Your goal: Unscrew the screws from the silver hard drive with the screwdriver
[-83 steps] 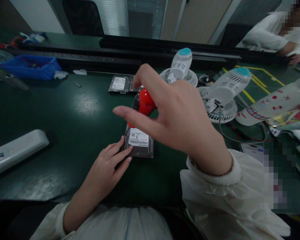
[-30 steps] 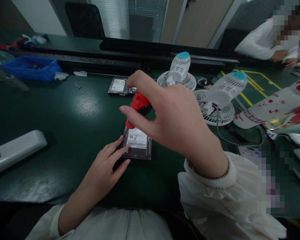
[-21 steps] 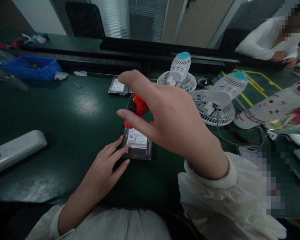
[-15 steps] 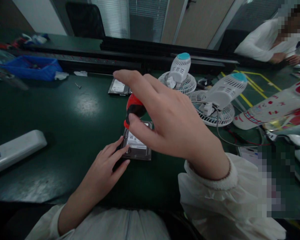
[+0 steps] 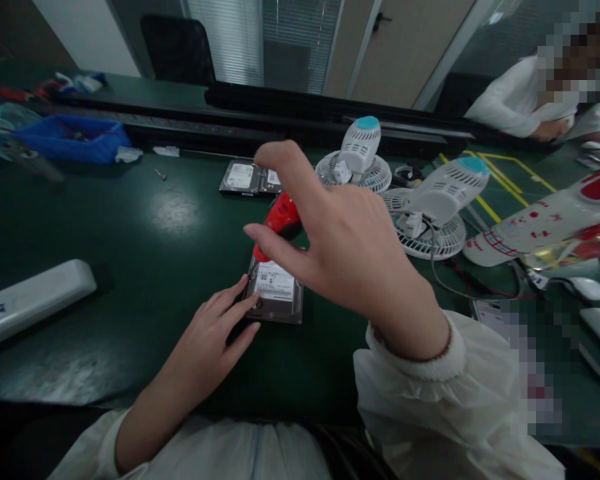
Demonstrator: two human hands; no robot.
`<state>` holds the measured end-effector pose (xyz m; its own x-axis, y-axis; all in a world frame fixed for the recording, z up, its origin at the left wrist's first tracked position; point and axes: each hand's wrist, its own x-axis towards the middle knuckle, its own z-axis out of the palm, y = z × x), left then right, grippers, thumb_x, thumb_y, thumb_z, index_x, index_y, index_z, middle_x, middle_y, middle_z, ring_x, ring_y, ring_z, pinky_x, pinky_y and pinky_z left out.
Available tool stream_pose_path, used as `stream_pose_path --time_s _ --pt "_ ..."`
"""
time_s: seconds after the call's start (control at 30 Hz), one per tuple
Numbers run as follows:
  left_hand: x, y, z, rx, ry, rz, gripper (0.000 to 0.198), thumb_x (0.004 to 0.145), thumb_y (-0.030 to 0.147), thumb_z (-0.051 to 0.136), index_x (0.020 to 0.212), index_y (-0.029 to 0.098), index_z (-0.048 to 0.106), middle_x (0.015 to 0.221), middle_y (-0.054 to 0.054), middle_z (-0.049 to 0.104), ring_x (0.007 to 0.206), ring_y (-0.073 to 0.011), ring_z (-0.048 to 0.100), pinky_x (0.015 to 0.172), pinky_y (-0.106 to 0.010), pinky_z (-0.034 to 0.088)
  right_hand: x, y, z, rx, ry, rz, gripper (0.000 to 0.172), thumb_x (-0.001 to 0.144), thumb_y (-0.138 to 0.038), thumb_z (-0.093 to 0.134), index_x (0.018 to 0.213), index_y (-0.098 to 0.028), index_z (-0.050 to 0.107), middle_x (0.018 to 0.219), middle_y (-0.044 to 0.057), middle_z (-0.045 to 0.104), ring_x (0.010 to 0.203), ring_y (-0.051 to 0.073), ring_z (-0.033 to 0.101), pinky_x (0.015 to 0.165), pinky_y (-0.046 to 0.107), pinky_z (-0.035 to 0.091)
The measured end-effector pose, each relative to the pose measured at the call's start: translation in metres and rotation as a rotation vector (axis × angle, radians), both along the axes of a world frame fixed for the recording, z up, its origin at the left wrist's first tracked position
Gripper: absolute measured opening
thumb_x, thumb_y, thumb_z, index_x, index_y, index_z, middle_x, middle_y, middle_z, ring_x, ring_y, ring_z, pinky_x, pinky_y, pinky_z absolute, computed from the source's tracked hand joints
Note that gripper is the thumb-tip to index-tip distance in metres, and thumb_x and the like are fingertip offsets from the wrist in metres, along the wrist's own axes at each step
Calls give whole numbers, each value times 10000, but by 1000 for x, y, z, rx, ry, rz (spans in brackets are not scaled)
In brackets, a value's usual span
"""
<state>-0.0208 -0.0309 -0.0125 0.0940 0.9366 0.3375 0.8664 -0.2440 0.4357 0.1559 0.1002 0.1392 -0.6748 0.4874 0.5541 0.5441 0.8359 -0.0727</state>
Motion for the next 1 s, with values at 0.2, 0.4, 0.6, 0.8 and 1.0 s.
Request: stream_pose_path --time_s 0.2,0.4,0.6,0.8,1.0 --pt "-1 0 1 11 6 -19 378 1012 241 568 1369 130 624 1519 -223 583 1316 -367 625 994 -577 594 2 1 1 -58 -14 74 570 916 -438 593 1408 -173 486 918 37 695 588 150 556 574 293 367" --pt "-1 0 1 10 22 -12 369 1014 246 565 1363 145 623 1523 -216 581 1297 -360 639 989 -577 598 3 2 3 -25 -7 57 450 924 -369 593 1348 -226 541 773 -10 645 557 132 542 564 270 373" --pt "-1 0 0 17 11 -15 373 1015 252 567 1372 155 614 1538 -214 564 1348 -360 605 1012 -576 589 5 1 4 -58 -24 49 457 950 -475 580 1332 -228 526 750 -13 630 569 156 574 581 282 401" --pt "-1 -1 -2 6 14 -5 388 1016 259 569 1389 159 606 1546 -215 553 1369 -365 586 1039 -590 569 4 0 5 -89 -9 34 496 894 -350 592 1358 -208 492 781 -11 631 556 148 549 566 285 378" --pt "0 0 -1 -14 -6 8 372 1011 245 564 1374 184 619 1535 -192 572 1347 -347 603 1029 -570 576 2 1 3 -41 2 -7 394 951 -472 573 1263 -233 547 699 -29 573 544 151 545 571 284 384"
